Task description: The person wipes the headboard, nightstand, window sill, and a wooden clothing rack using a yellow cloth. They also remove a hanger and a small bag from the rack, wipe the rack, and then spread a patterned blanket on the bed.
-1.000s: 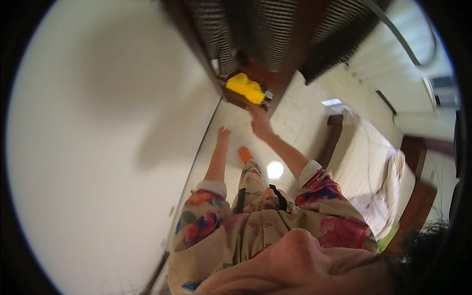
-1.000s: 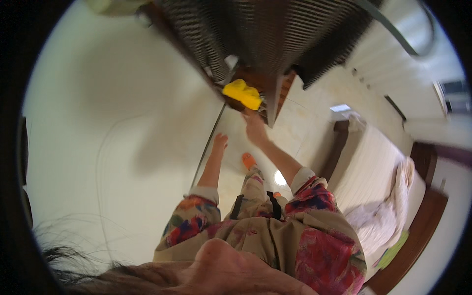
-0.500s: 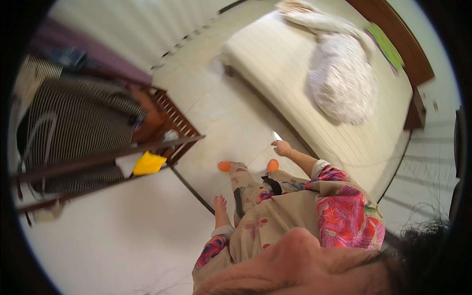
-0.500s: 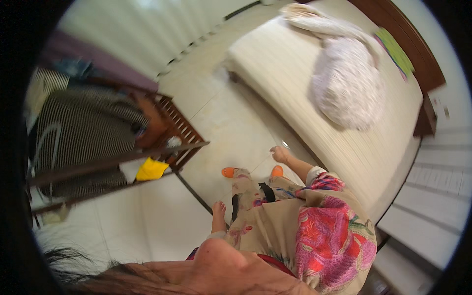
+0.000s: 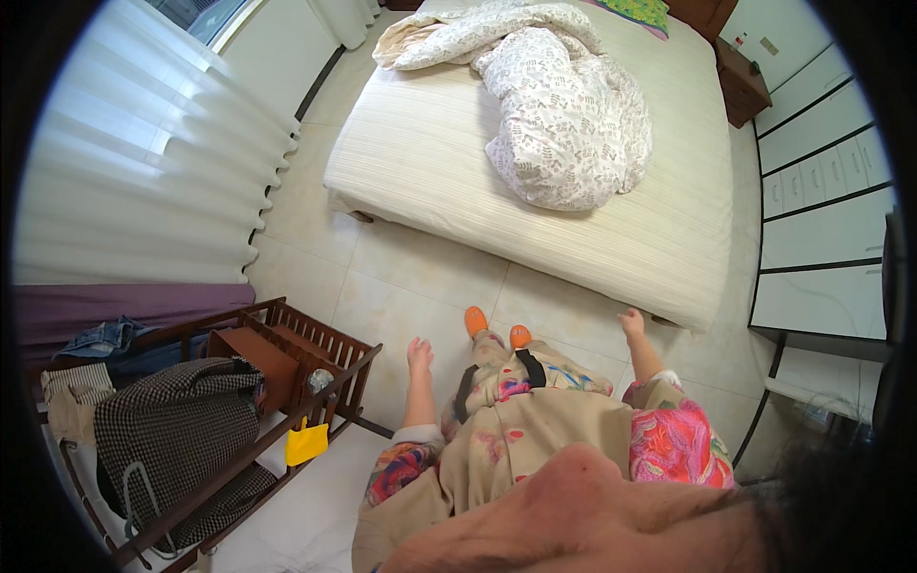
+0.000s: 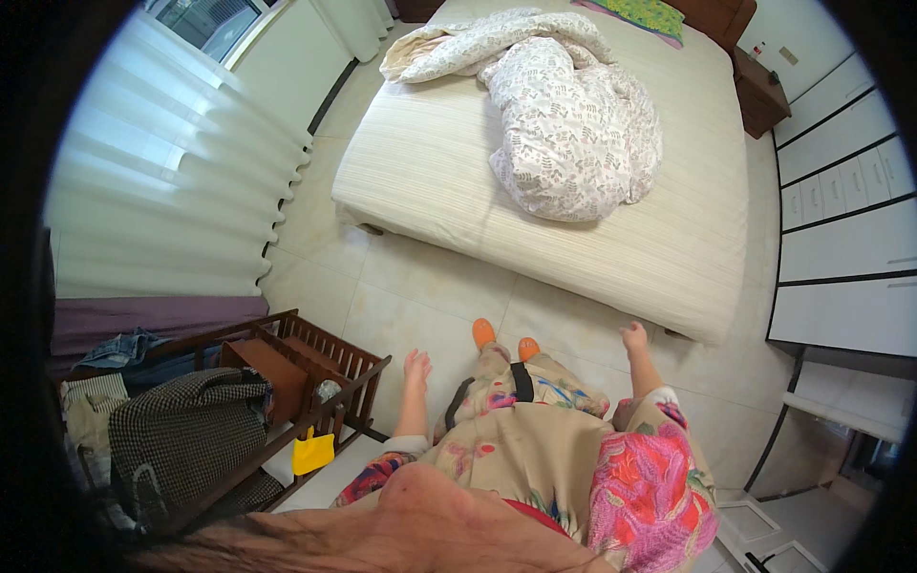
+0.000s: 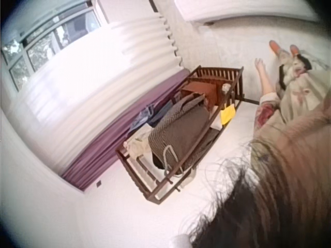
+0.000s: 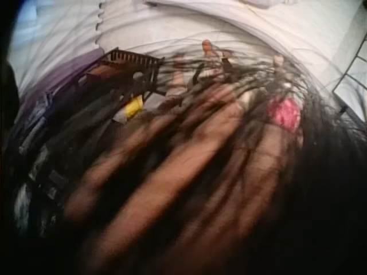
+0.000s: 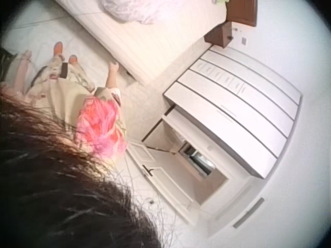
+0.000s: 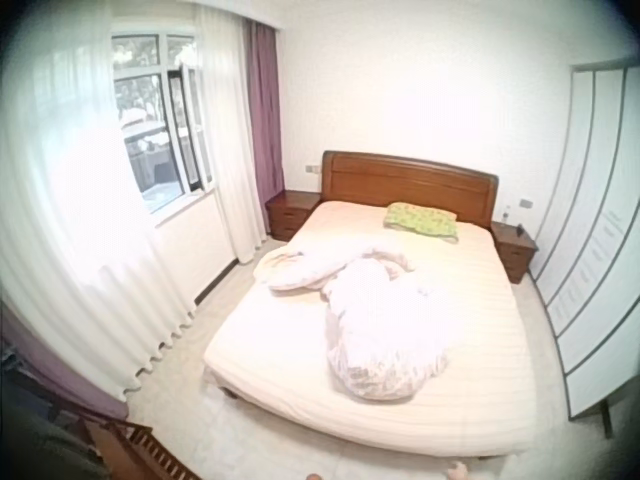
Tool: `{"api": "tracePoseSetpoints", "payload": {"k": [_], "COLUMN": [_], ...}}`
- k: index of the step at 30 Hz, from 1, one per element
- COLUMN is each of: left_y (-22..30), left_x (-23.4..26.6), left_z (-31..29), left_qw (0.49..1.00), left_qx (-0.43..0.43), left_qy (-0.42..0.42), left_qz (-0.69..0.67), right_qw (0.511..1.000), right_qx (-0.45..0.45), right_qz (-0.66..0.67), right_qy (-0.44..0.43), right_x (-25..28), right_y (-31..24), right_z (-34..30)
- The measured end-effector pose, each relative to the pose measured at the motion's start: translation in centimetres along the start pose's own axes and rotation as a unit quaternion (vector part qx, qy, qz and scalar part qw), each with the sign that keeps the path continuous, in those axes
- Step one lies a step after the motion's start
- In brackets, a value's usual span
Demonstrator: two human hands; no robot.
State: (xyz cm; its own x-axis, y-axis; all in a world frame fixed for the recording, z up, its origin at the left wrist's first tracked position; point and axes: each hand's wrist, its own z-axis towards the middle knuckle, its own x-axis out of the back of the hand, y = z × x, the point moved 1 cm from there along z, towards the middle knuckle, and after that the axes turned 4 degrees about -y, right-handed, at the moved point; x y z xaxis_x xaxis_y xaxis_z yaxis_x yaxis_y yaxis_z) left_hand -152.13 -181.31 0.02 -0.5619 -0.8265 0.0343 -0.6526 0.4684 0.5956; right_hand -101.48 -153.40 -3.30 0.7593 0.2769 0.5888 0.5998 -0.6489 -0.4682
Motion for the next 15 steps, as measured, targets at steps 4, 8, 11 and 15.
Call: {"api": "tracePoseSetpoints", "payload": {"k": [4, 8, 11, 15], "left_y": [3.1, 5.5, 7.6, 9.9], "left_x": [-1.4, -2.1, -3.6, -7.9], "left_z": [2.3, 3.3, 3.6, 4.1], "left_qw": [0.999, 0.994, 0.994, 0.994], "left_qx": [0.025, 0.055, 0.05, 0.017], "left_qy": [0.003, 0.013, 0.014, 0.02], "left_qz": [0.037, 0.096, 0.098, 0.101], "right_qw": [0.999, 0.99, 0.981, 0.963], "right_qx": [0.018, 0.115, 0.161, 0.236], "right_qz": [-0.009, -0.048, -0.018, 0.009], "right_qy": [0.025, 0.068, 0.111, 0.133], "right_x": [-1.6, -1.9, -0.5, 2.6], "right_y": [-1.1, -6.4, -12.5, -23.1], "right_z": [-2.1, 0.9, 5.7, 13.1]}}
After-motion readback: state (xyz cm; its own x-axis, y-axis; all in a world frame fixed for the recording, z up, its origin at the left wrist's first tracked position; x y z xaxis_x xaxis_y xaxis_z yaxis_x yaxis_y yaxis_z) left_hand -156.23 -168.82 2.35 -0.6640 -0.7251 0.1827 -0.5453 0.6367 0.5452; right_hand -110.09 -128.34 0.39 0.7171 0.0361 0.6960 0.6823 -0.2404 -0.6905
